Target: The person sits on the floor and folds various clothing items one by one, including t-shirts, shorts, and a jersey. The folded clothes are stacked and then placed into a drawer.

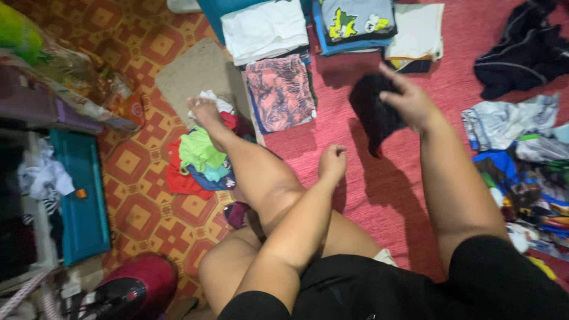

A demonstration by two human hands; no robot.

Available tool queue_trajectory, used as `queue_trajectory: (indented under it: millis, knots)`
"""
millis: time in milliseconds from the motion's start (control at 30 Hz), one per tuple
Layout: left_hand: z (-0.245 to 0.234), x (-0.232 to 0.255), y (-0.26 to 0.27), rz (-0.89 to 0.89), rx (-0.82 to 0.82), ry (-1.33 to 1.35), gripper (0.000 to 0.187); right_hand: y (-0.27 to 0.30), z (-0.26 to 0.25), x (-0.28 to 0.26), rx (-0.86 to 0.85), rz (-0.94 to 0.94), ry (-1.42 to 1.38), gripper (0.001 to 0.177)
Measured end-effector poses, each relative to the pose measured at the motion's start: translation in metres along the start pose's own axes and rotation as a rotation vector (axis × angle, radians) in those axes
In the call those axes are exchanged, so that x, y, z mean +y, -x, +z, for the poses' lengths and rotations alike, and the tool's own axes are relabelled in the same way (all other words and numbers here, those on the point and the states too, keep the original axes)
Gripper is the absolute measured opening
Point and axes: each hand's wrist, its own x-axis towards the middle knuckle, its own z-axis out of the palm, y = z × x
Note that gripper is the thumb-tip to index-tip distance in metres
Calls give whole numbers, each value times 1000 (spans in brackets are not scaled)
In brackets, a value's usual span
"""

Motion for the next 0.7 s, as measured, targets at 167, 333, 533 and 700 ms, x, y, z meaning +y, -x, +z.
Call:
queue_trajectory:
  millis: [167, 333, 533, 700]
  knots:
    - [1, -8, -1, 148, 96, -44, 23, -55, 0, 10, -137, -140, -260, 70]
    - [6, -8, -4, 85, 24, -31, 23, -107, -20, 107, 67, -23, -171, 76]
    - [7, 2, 2, 25, -33, -37, 23, -136, -46, 194, 260, 77, 209, 82]
    - [14, -6, -4, 54, -51, -46, 24, -160, -56, 212, 233, -123, 109, 78]
